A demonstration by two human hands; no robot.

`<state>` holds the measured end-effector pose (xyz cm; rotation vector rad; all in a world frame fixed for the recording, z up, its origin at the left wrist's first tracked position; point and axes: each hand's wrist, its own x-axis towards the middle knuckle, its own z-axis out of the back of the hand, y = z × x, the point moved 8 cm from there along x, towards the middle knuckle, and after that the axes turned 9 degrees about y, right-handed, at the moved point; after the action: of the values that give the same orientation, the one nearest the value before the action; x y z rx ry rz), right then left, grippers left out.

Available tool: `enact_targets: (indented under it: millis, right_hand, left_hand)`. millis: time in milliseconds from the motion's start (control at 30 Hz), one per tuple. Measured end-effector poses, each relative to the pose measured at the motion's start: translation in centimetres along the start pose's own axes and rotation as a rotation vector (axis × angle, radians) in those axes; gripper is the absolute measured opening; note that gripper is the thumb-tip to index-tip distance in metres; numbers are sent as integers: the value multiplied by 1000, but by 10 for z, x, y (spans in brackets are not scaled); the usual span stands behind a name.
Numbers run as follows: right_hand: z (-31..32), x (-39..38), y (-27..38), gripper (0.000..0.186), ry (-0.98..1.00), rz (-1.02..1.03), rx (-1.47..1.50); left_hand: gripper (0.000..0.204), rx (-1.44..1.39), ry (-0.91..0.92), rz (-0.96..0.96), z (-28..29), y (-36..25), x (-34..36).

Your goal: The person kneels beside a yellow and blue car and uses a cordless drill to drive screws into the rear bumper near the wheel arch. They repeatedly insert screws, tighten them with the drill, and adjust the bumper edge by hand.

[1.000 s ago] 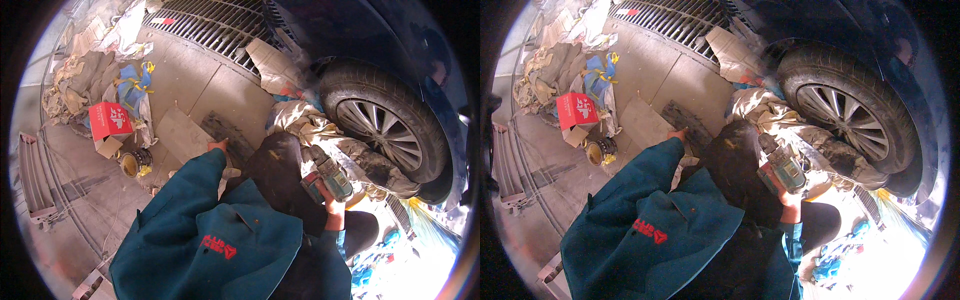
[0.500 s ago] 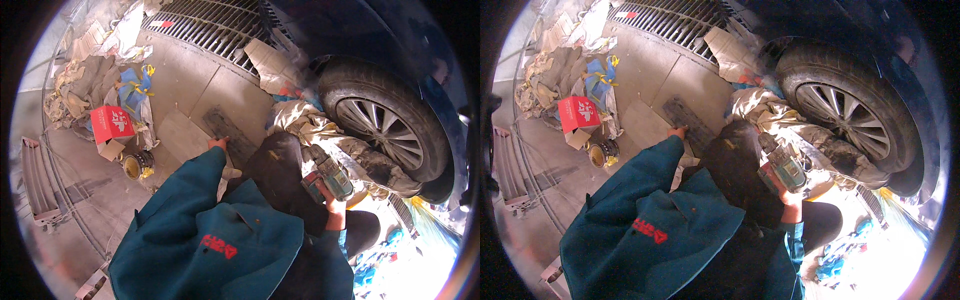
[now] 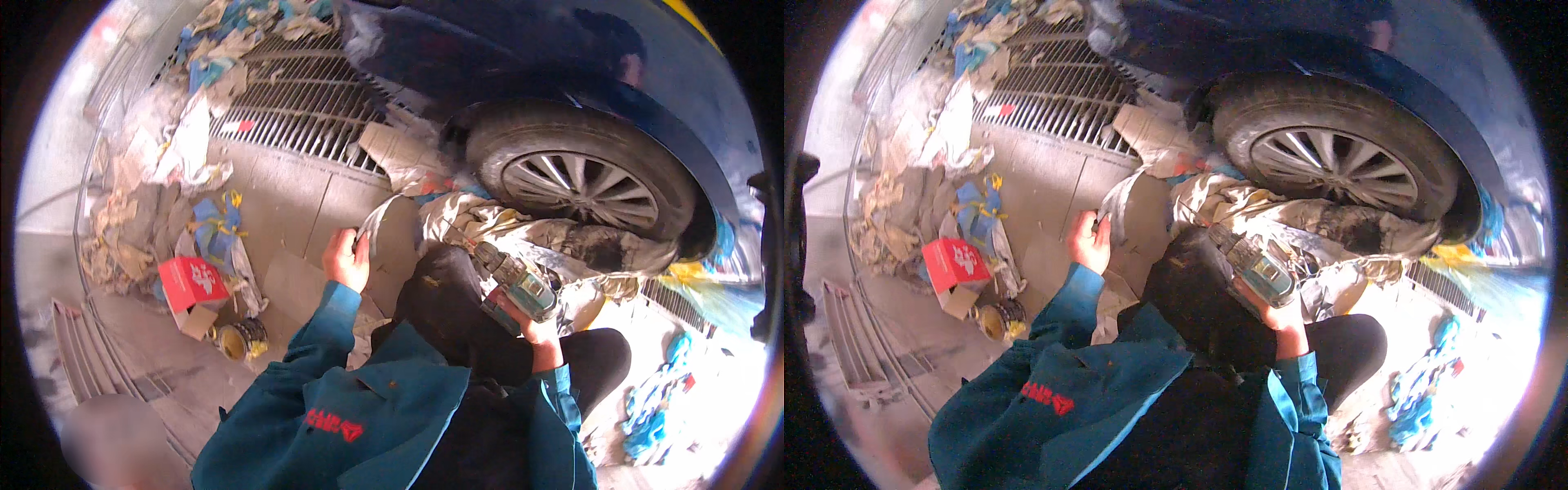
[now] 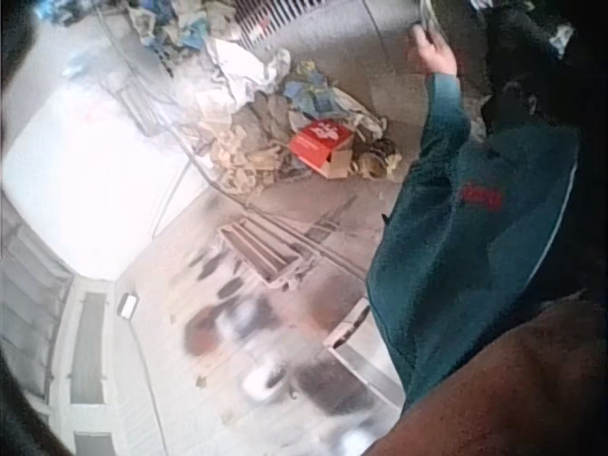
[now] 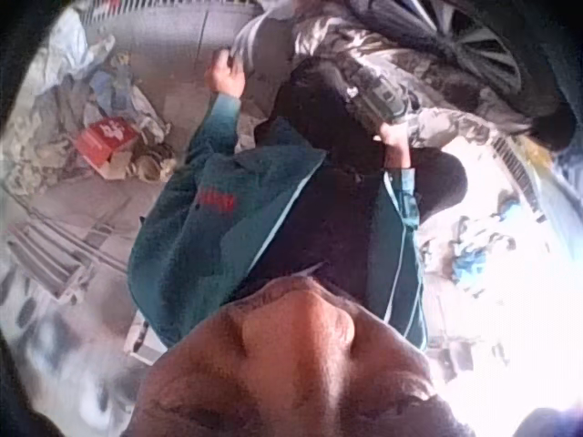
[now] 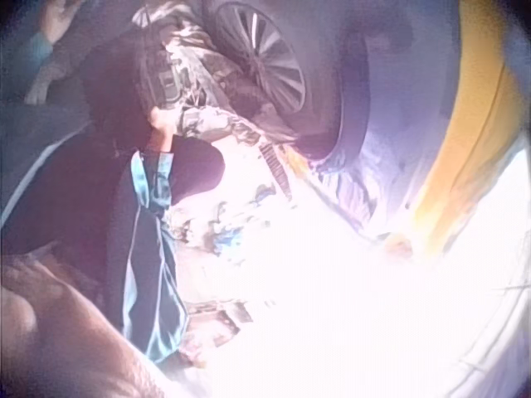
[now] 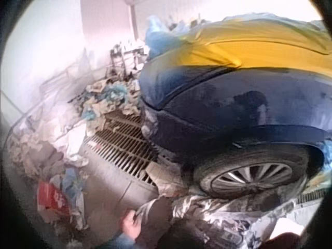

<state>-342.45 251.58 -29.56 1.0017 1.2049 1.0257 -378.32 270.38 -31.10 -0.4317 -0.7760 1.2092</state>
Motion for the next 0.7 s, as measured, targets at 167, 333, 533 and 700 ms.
enact_targets:
  millis: [167, 333, 533, 700]
  right_hand:
    - [11, -19, -1, 25, -161, 47, 25]
    - [18, -37, -22, 30, -264, -6, 117]
    - [31, -44, -34, 49, -249, 27, 164]
    - [48, -41, -42, 37, -305, 65, 215]
  left_hand:
    - [12, 12, -68, -369, 7, -122, 51]
    - [13, 67, -209, -610, 10, -199, 72]
    - [16, 107, -246, -745, -7, -250, 80]
    - [22, 186, -267, -809, -31, -280, 79]
